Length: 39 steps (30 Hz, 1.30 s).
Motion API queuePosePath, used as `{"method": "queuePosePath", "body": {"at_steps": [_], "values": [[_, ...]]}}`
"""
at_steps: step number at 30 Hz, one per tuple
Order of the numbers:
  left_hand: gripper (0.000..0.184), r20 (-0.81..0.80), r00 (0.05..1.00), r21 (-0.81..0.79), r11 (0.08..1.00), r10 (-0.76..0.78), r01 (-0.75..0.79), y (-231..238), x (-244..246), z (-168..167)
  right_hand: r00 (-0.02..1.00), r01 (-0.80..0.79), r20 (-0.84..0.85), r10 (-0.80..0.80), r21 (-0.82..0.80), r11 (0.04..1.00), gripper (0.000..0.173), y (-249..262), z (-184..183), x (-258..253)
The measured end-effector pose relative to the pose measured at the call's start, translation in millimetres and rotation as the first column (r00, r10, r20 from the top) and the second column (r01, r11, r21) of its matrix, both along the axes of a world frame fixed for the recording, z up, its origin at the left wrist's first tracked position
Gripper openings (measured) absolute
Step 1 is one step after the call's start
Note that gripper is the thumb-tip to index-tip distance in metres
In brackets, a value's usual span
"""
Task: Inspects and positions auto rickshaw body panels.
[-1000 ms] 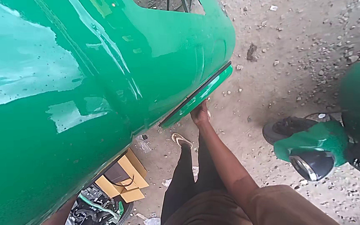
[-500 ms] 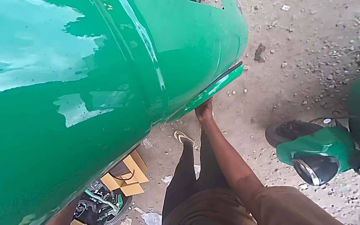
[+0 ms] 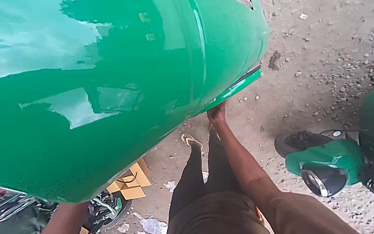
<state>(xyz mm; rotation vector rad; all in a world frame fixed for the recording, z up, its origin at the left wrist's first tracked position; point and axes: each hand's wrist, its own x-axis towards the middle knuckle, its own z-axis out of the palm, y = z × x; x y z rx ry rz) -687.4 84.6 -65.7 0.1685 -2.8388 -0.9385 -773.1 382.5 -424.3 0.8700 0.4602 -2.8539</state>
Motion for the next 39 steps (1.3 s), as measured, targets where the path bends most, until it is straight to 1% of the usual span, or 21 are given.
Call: {"method": "queuePosePath", "body": {"at_steps": [1, 2, 3, 5, 6, 7, 9, 11, 15, 16, 19, 22, 25, 26, 28, 30, 31, 33, 34, 36, 39], "values": [[0.069, -0.001, 1.000, -0.142, 0.990, -0.007, 0.006, 2.2, -0.7, 0.2, 1.000, 0.006, 0.007, -0.006, 0.003, 1.000, 0.063, -1.5, 0.0, -0.2], [0.073, 0.042, 0.999, -0.188, 0.982, 0.019, -0.011, 1.8, 0.4, 2.0, 1.000, 0.017, 0.014, -0.017, 0.008, 1.000, 0.065, -3.7, -0.2, -0.7], [0.074, 0.095, 0.994, -0.171, 0.985, 0.050, -0.033, 1.3, -0.4, 4.9, 0.999, 0.028, 0.023, -0.028, 0.012, 1.000, 0.066, -6.3, 0.5, -2.1], [0.077, 0.094, 0.994, -0.181, 0.981, -0.049, 0.065, -33.0, 10.0, -5.5, 0.999, 0.019, 0.033, -0.020, 0.051, 0.999, 0.063, -8.8, 4.0, -4.3], [0.083, 0.073, 0.987, -0.188, 0.974, 0.144, -0.128, -26.1, 12.5, -11.4, 0.999, -0.001, 0.051, -0.004, 0.086, 0.996, 0.060, -7.8, 7.9, -3.6], [0.093, 0.102, 0.981, -0.106, 0.982, 0.166, -0.156, -35.9, 17.9, -15.1, 0.996, -0.041, 0.085, 0.030, 0.126, 0.991, 0.059, -6.3, 12.5, -3.4], [0.114, 0.057, 0.988, 0.043, 0.988, 0.145, -0.147, -39.7, 13.9, -20.6, 0.981, -0.133, 0.164, 0.104, 0.179, 0.975, 0.060, -1.3, 20.0, -3.4], [0.123, 0.026, 0.990, 0.137, 0.981, 0.135, -0.138, -30.6, 3.8, -19.0, 0.971, -0.182, 0.189, 0.146, 0.188, 0.965, 0.064, 2.9, 21.5, -2.0], [0.126, -0.082, 0.993, 0.006, 0.997, 0.083, -0.083, -33.0, -16.4, -21.0, 0.938, -0.256, 0.275, 0.213, 0.135, 0.957, 0.081, -1.6, 38.5, -3.1], [0.126, -0.093, 0.993, -0.017, 0.997, 0.075, -0.077, -31.8, -21.4, -19.2, 0.930, -0.264, 0.296, 0.216, 0.134, 0.955, 0.081, -4.0, 44.9, -2.4], [0.118, -0.097, 0.992, -0.099, 0.991, 0.080, -0.090, -23.5, -24.3, -13.7, 0.904, -0.292, 0.374, 0.205, 0.193, 0.937, 0.082, -3.8, 54.5, 4.6], [0.112, -0.150, 0.981, -0.059, 0.989, 0.124, -0.135, -21.0, -22.4, -13.1, 0.850, -0.402, 0.469, 0.238, 0.287, 0.870, 0.090, -4.6, 66.3, 7.0], [0.100, -0.199, 0.958, 0.015, 0.978, 0.207, -0.208, -19.5, -19.1, -15.0, 0.821, -0.496, 0.488, 0.295, 0.354, 0.793, 0.103, -9.3, 86.2, 6.0], [0.093, -0.232, 0.943, 0.054, 0.972, 0.236, -0.230, -18.4, -16.6, -16.3, 0.816, -0.517, 0.484, 0.317, 0.363, 0.775, 0.104, -10.6, 91.1, 7.0], [0.070, -0.303, 0.900, 0.153, 0.948, 0.313, -0.278, -11.8, -3.4, -18.9, 0.808, -0.546, 0.476, 0.346, 0.386, 0.744, 0.101, -11.7, 100.5, 10.3], [0.050, -0.369, 0.835, 0.276, 0.906, 0.408, -0.321, 1.6, 27.6, -23.3, 0.804, -0.569, 0.474, 0.358, 0.439, 0.695, 0.099, -14.3, 107.2, 10.4], [0.045, -0.399, 0.806, 0.319, 0.890, 0.438, -0.325, 8.7, 49.0, -30.9, 0.808, -0.571, 0.466, 0.361, 0.465, 0.677, 0.098, -16.5, 106.8, 7.5], [0.036, -0.386, 0.763, 0.408, 0.838, 0.518, -0.363, 30.0, 105.1, -68.0, 0.810, -0.578, 0.457, 0.366, 0.520, 0.630, 0.091, -15.8, 106.3, 9.0], [0.033, -0.307, 0.765, 0.447, 0.796, 0.565, -0.408, 42.7, 137.1, -94.9, 0.816, -0.572, 0.456, 0.356, 0.546, 0.612, 0.089, -16.3, 105.4, 12.0], [0.034, -0.063, 0.758, 0.506, 0.676, 0.649, -0.536, 67.7, 194.8, -155.3, 0.830, -0.557, 0.426, 0.360, 0.598, 0.576, 0.085, -19.4, 103.2, 15.4], [0.038, 0.290, 0.676, 0.523, 0.480, 0.677, -0.705, 92.7, 254.3, -243.2, 0.809, -0.579, 0.391, 0.439, 0.659, 0.480, 0.088, -24.9, 95.5, 15.4]]}}
